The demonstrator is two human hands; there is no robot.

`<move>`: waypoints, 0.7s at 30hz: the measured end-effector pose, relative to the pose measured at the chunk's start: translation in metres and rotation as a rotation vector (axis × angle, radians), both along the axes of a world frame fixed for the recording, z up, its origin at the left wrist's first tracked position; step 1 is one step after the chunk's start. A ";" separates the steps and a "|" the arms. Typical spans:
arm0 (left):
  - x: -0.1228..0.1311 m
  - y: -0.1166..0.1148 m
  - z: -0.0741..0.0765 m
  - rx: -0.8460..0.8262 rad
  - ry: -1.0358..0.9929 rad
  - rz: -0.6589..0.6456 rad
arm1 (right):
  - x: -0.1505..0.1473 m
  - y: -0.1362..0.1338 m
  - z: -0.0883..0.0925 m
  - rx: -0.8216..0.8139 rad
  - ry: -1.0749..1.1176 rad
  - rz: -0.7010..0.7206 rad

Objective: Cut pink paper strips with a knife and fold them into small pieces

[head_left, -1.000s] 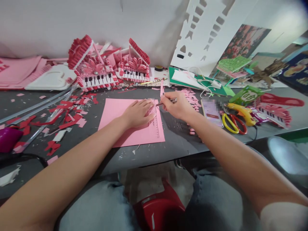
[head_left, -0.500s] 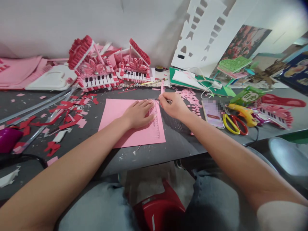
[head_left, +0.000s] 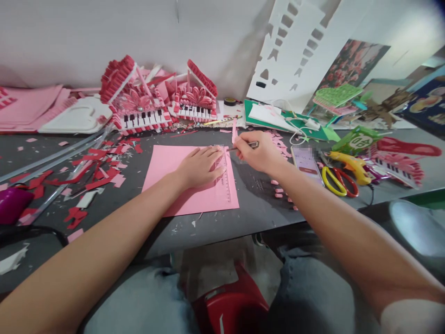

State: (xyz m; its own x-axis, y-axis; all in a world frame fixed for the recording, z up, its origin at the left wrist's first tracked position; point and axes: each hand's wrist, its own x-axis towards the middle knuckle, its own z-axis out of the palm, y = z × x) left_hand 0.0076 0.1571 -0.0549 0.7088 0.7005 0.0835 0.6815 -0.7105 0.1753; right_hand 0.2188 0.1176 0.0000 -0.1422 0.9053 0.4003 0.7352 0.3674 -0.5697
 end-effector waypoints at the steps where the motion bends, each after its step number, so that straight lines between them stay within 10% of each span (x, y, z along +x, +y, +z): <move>1: 0.000 0.000 0.000 -0.002 0.001 0.000 | 0.002 0.002 -0.001 0.011 0.024 -0.018; 21: 0.001 0.000 0.004 -0.063 0.070 0.036 | -0.014 0.007 -0.020 0.011 -0.116 0.012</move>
